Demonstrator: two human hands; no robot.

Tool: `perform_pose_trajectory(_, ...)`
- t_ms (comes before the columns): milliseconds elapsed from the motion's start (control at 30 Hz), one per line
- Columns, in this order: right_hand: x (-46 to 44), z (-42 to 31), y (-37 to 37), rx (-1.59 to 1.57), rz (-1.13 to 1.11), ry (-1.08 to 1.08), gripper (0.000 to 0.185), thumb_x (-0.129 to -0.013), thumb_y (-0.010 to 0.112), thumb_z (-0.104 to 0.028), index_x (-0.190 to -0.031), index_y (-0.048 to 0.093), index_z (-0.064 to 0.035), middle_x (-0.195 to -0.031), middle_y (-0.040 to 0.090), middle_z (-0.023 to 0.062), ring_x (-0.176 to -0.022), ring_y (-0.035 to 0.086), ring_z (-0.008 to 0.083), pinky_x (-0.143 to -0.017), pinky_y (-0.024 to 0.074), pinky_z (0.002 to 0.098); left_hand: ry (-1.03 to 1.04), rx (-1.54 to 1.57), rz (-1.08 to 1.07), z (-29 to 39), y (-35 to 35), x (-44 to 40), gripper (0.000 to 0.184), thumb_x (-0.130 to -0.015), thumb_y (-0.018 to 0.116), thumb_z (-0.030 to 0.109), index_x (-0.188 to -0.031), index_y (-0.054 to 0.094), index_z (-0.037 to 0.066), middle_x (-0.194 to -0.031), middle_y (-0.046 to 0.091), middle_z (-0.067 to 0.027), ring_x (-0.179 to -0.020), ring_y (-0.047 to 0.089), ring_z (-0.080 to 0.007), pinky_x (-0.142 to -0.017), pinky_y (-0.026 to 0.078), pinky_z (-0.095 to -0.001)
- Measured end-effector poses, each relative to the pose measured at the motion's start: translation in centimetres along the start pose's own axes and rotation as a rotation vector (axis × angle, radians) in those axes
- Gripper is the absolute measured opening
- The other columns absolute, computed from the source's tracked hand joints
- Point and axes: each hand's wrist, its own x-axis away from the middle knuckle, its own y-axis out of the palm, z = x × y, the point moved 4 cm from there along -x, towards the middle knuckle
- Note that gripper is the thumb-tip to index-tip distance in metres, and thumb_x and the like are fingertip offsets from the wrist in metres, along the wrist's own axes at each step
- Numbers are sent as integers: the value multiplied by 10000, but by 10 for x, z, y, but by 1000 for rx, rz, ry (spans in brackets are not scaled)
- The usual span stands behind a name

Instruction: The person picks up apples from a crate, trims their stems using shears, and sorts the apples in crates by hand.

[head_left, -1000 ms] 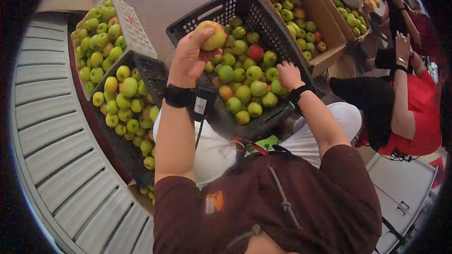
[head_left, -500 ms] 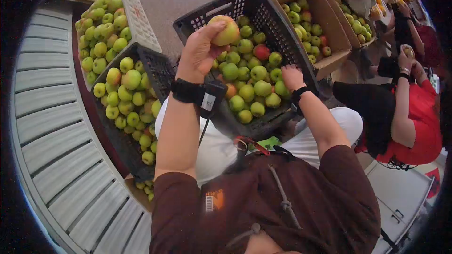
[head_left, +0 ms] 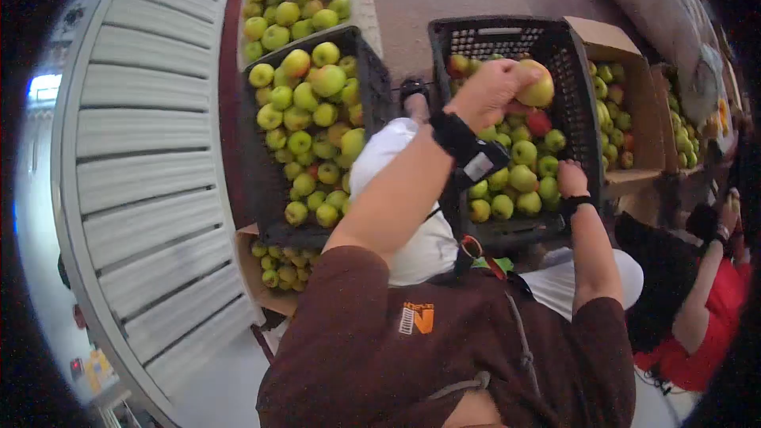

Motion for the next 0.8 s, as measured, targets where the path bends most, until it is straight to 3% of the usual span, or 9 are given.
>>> perform_pose_trajectory(100, -10, 5, -2, -137, 72, -3, 226, -705, 579, -86, -921, 550, -28, -907, 603, 166, -880, 572, 337, -748, 475, 414, -3, -19, 25, 2, 8, 4, 241, -836, 600, 177, -1023, 590, 26, -946, 619, -69, -833, 598, -147, -703, 517, -306)
perform_pose_trajectory(167, -10, 2, -13, -344, 436, -132, 336, -717, 630, -144, -1017, 548, -18, -898, 623, 154, -827, 607, 299, -737, 481, 388, 32, -18, -32, -6, 4, -3, 254, -843, 596, 168, -1046, 572, 17, -958, 612, -66, -843, 598, -146, -701, 521, -301)
perform_pose_trajectory(233, -10, -23, -63, -951, 105, 35, 390, -810, 618, -190, -1144, 515, -20, -1061, 602, 137, -875, 617, 263, -764, 500, 367, -44, -92, -17, -5, 7, 2, 275, -860, 576, 175, -1077, 549, 9, -987, 603, -66, -859, 595, -152, -749, 501, -292)
perform_pose_trajectory(300, 2, -51, -99, -1821, -59, 174, 392, -864, 576, -293, -1159, 499, -46, -1032, 608, 100, -853, 620, 249, -749, 498, 343, -42, -192, -24, -14, 6, -4, 287, -866, 570, 184, -1088, 542, 4, -994, 602, -67, -858, 590, -149, -768, 488, -286)
perform_pose_trajectory(367, 10, -83, -131, -2258, -284, 101, 451, -879, 523, -418, -1177, 480, -82, -1003, 606, 76, -839, 620, 252, -724, 497, 333, 36, -409, -89, -19, 5, -5, 308, -859, 574, 193, -1091, 543, -8, -998, 605, -73, -865, 585, -148, -771, 478, -279)
perform_pose_trajectory(533, 23, -132, -145, -2545, -483, -190, 494, -888, 390, -548, -1114, 513, -126, -936, 614, 57, -761, 613, 217, -647, 494, 309, 152, -923, -116, -13, 18, 8, 377, -815, 580, 239, -1071, 552, -36, -974, 617, -111, -877, 576, -162, -780, 460, -274)
perform_pose_trajectory(633, 27, -147, -152, -2700, -560, -274, 511, -884, 364, -571, -1108, 516, -137, -899, 620, 54, -760, 613, 216, -638, 495, 315, -96, -862, -101, -12, 27, 15, 397, -833, 551, 289, -1063, 551, -35, -960, 617, -114, -863, 576, -167, -779, 459, -283)
perform_pose_trajectory(733, 26, -143, -152, -2651, -476, -153, 524, -890, 333, -575, -1135, 506, -145, -911, 614, 46, -712, 603, 208, -582, 500, 317, -95, -793, -50, -14, 25, 12, 367, -861, 508, 299, -1035, 566, -20, -955, 613, -93, -871, 565, -160, -782, 448, -281)
perform_pose_trajectory(800, 26, -142, -153, -2638, -478, -151, 525, -895, 319, -571, -1153, 499, -151, -943, 613, 46, -702, 604, 210, -562, 506, 318, -11, -672, -75, -21, 20, 6, 322, -881, 481, 276, -969, 546, -28, -799, 592, -82, -636, 561, -144, -551, 449, -261)
